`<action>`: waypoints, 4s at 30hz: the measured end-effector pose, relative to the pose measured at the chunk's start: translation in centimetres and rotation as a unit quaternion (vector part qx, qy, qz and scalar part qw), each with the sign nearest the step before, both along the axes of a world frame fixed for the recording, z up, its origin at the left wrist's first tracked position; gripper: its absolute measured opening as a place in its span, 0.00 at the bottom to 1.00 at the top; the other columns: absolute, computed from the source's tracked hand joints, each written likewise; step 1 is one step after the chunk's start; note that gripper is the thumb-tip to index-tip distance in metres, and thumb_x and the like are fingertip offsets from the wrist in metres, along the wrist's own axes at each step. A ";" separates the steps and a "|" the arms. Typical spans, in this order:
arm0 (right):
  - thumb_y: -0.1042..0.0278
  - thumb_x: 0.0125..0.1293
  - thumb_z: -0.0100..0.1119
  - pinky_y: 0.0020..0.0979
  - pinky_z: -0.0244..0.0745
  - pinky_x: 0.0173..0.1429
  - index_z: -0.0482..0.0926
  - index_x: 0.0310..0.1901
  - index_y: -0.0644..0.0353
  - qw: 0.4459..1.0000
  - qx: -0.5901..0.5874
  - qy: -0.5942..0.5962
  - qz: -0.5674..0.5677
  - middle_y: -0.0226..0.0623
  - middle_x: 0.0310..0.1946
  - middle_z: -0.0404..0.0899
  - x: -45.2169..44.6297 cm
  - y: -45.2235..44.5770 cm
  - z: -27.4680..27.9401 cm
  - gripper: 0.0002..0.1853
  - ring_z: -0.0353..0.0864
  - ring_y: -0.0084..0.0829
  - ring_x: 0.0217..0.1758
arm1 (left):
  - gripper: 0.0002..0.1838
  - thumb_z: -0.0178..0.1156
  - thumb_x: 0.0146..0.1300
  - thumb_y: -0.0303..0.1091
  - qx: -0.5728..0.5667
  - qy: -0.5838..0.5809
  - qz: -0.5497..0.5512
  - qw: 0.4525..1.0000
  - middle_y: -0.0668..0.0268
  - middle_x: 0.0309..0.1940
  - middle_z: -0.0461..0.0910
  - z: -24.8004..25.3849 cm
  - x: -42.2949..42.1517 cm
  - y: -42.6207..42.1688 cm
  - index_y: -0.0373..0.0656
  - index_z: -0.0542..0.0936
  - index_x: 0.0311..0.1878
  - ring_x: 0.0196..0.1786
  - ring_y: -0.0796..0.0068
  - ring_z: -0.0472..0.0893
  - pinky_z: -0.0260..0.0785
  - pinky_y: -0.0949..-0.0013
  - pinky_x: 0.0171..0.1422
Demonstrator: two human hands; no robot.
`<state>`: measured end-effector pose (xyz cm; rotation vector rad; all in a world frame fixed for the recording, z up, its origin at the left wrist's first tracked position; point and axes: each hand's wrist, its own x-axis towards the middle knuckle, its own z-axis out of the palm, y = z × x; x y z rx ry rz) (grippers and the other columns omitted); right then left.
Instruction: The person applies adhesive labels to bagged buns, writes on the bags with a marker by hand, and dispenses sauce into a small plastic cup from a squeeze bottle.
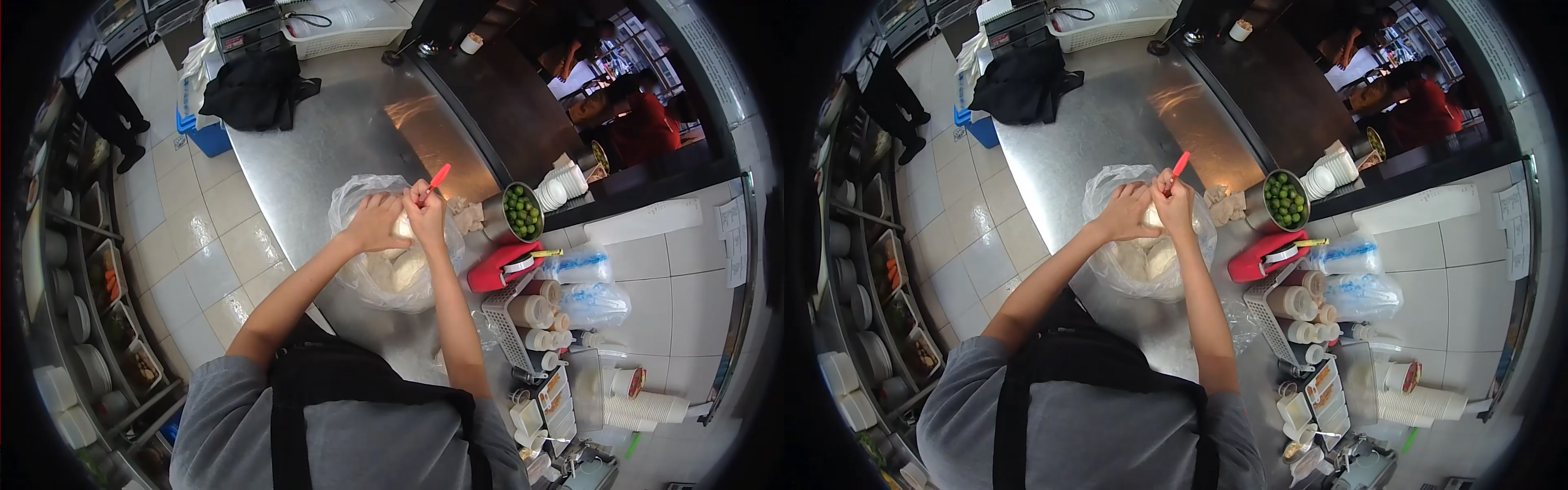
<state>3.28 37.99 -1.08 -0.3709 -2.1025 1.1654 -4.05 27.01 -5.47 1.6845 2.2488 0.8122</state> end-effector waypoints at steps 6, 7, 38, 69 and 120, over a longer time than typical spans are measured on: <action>0.80 0.60 0.58 0.24 0.56 0.24 0.58 0.22 0.62 0.998 -0.066 0.010 -0.006 0.27 0.15 0.58 0.0 1.4 -1.6 0.18 0.56 0.16 0.21 | 0.46 0.62 0.48 0.61 0.017 -0.009 0.004 1.000 0.51 0.60 0.68 0.7 0.2 -0.2 0.37 0.64 0.63 0.67 0.51 0.63 0.51 0.50 0.71; 0.80 0.60 0.58 0.24 0.56 0.24 0.58 0.21 0.62 0.998 -0.062 0.007 -0.003 0.27 0.15 0.58 0.0 1.5 -1.6 0.18 0.55 0.16 0.21 | 0.46 0.63 0.47 0.61 0.022 -0.009 0.003 1.000 0.51 0.59 0.68 0.7 0.2 -0.2 0.37 0.64 0.63 0.67 0.51 0.63 0.51 0.50 0.71; 0.63 0.71 0.55 0.20 0.60 0.20 0.69 0.27 0.57 0.879 -0.397 0.229 -0.131 0.29 0.20 0.71 7.3 -6.3 1.6 0.15 0.67 0.18 0.17 | 0.48 0.61 0.53 0.64 -0.047 -0.146 -0.102 0.983 0.49 0.65 0.67 1.6 -4.2 1.5 0.38 0.62 0.68 0.67 0.48 0.64 0.57 0.56 0.70; 0.79 0.59 0.60 0.21 0.59 0.22 0.63 0.23 0.59 0.976 -0.204 0.014 -0.074 0.24 0.17 0.66 7.4 -4.0 -6.6 0.14 0.66 0.14 0.18 | 0.50 0.76 0.35 0.46 -0.003 -0.095 -0.056 0.994 0.57 0.62 0.68 -3.2 -3.5 1.6 0.43 0.63 0.63 0.62 0.43 0.67 0.61 0.53 0.66; 0.76 0.67 0.55 0.20 0.61 0.22 0.69 0.30 0.60 0.932 -0.340 0.109 -0.061 0.30 0.23 0.72 11.3 -5.0 0.0 0.07 0.67 0.17 0.19 | 0.60 0.74 0.40 0.51 -0.055 -0.009 -0.081 0.995 0.51 0.69 0.59 3.1 -3.2 -4.0 0.42 0.50 0.73 0.70 0.47 0.61 0.53 0.56 0.74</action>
